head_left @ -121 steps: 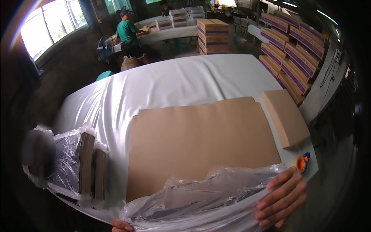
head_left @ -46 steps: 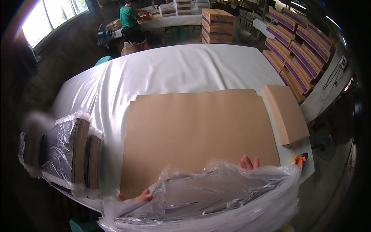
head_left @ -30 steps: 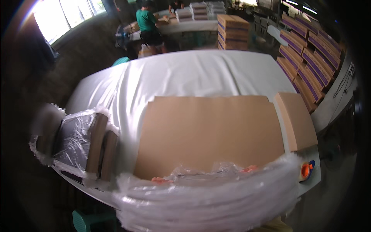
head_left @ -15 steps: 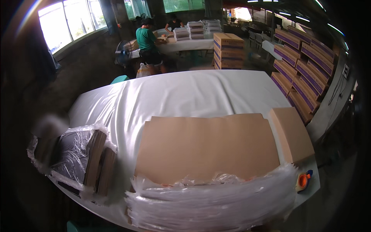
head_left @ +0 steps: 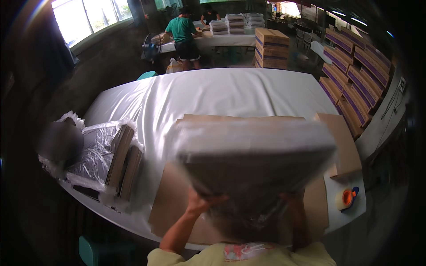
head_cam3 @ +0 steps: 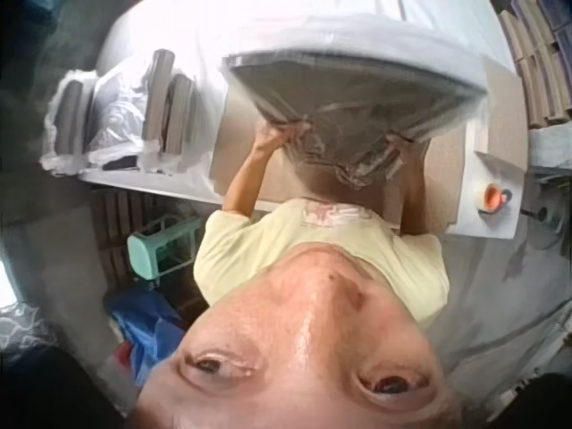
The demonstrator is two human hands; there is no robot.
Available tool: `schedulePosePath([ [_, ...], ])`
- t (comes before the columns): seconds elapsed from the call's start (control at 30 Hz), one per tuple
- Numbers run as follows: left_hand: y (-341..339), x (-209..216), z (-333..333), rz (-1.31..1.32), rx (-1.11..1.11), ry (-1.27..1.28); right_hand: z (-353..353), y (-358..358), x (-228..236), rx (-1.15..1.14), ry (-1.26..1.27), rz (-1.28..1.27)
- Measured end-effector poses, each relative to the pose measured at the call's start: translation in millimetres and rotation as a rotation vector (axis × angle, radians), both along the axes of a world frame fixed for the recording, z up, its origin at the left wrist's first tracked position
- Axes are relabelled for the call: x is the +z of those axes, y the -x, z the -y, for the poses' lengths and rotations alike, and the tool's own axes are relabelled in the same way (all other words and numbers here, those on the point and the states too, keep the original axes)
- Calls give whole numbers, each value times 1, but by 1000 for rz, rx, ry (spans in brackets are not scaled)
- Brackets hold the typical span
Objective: The person wraps individual packaged items in brown paper, using a tape dispenser to secure the folds, and then prepares a stack of items in plastic sleeves to be wrapped in a larger sheet of brown paper.
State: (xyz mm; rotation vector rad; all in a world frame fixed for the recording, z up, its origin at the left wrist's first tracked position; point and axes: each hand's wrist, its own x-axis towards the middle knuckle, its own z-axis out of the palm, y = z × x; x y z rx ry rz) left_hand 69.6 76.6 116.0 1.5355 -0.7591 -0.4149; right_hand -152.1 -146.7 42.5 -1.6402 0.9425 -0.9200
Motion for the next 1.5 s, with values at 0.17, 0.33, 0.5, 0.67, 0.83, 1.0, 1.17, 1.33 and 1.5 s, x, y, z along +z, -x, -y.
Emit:
schedulePosePath([
  [0.17, -48, 19, 50, -548, -138, -23, 17, -63, 88, 336, -446, 147],
  [0.33, -86, -61, 108, -825, -167, -499, 83, -83, -8, 276, -691, -167],
  [0.5, -96, -130, 114, -815, -169, -506, 86, -93, -54, 353, -805, -93],
  [0.67, -96, -107, 106, -691, -179, -638, 82, -93, -43, 339, -965, -142],
  [0.83, -127, -76, 56, 727, 568, -814, 81, -76, -57, 282, -842, -82],
  [1.0, -161, -128, -96, 376, 643, -1247, 75, -82, -55, 337, -876, -89],
  [1.17, -145, -125, -117, 291, 617, -1049, 87, -80, -65, 373, -944, -70],
  [1.33, -147, -104, -111, 224, 520, -1024, 86, -82, -64, 388, -911, -48],
  [1.5, -120, -50, -106, 396, 484, -709, 86, -78, -59, 345, -1006, 7],
])
